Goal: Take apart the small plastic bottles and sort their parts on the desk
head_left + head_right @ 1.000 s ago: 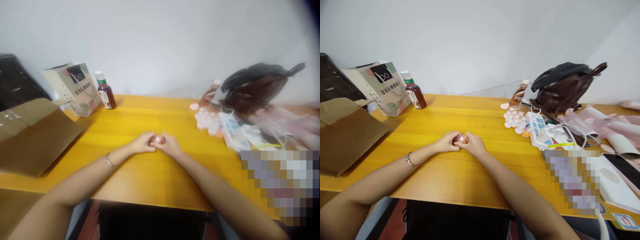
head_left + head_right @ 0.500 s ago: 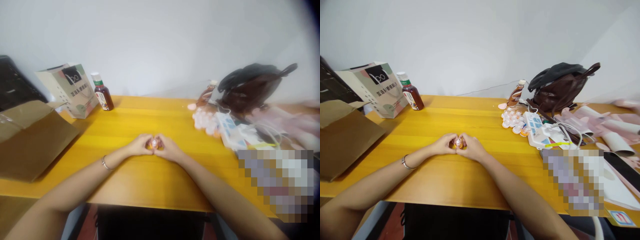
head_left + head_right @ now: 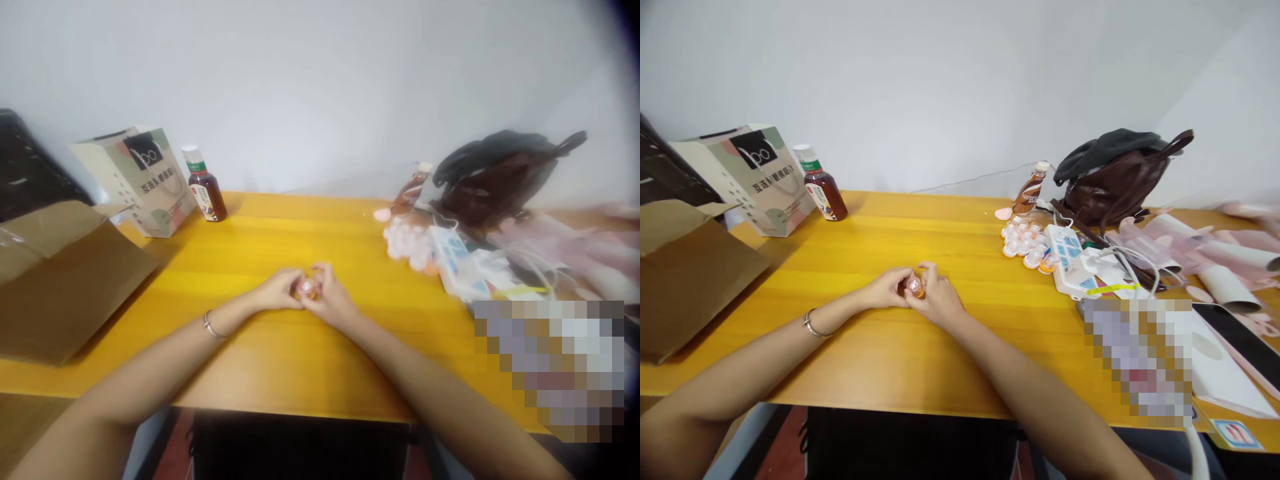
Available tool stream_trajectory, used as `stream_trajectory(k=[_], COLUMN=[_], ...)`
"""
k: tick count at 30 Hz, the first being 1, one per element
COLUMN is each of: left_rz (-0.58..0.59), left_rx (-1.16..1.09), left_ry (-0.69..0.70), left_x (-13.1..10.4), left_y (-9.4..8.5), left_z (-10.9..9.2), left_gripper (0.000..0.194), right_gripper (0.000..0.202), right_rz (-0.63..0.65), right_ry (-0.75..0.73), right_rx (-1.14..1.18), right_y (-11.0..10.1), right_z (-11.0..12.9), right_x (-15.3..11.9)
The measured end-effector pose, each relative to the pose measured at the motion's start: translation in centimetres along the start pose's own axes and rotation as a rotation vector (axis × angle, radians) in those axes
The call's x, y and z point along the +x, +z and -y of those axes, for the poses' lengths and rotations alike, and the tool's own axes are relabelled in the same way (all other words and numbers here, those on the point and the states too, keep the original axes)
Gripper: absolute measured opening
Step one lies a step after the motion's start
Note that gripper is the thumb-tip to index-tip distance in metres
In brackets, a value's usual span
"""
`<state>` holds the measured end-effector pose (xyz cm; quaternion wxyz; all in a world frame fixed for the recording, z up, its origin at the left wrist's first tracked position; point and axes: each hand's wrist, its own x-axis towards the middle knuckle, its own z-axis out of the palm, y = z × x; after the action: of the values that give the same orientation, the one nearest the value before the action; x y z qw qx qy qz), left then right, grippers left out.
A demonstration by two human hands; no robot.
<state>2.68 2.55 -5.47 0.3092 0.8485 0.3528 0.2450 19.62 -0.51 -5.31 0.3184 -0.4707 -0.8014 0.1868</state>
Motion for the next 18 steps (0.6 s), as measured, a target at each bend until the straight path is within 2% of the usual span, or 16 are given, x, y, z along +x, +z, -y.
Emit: stream_trajectory(k=[4,7,12,15,18], left_rz=[0.018,0.004,0.03,0.019,0.021], left_rx=[0.005,0.026,-0.04,-0.04,-0.012], left_ry=[-0.007,0.013,0.01,0.005,-0.003], left_x=[0.0,0.0,-0.1,-0.1,0.0], left_y=[-0.2,-0.2,-0.1,0.0,0.0], left_z=[-0.4,-0.3,0.1,0.2,0.2], left_gripper=[0.024,0.026,0.022,0.021,0.027], right_gripper=[0.068,0.069,0.04,0.038,0.04], right_rz=[-0.107,-0.131,-0.021,0.06,0.081], right_ry=[-0.137,-0.055,0.086,0.084,0.079], right_rx=[0.042,-0.036,-0.165,-0.158,-0.121], right_y=[-0.3,-0.2,0.0,0.1,0.2], right_z=[-0.5,-0.5,-0.6,-0.9,-1.1], right_x=[-0.3,-0.1,0.5,0.8,0.9])
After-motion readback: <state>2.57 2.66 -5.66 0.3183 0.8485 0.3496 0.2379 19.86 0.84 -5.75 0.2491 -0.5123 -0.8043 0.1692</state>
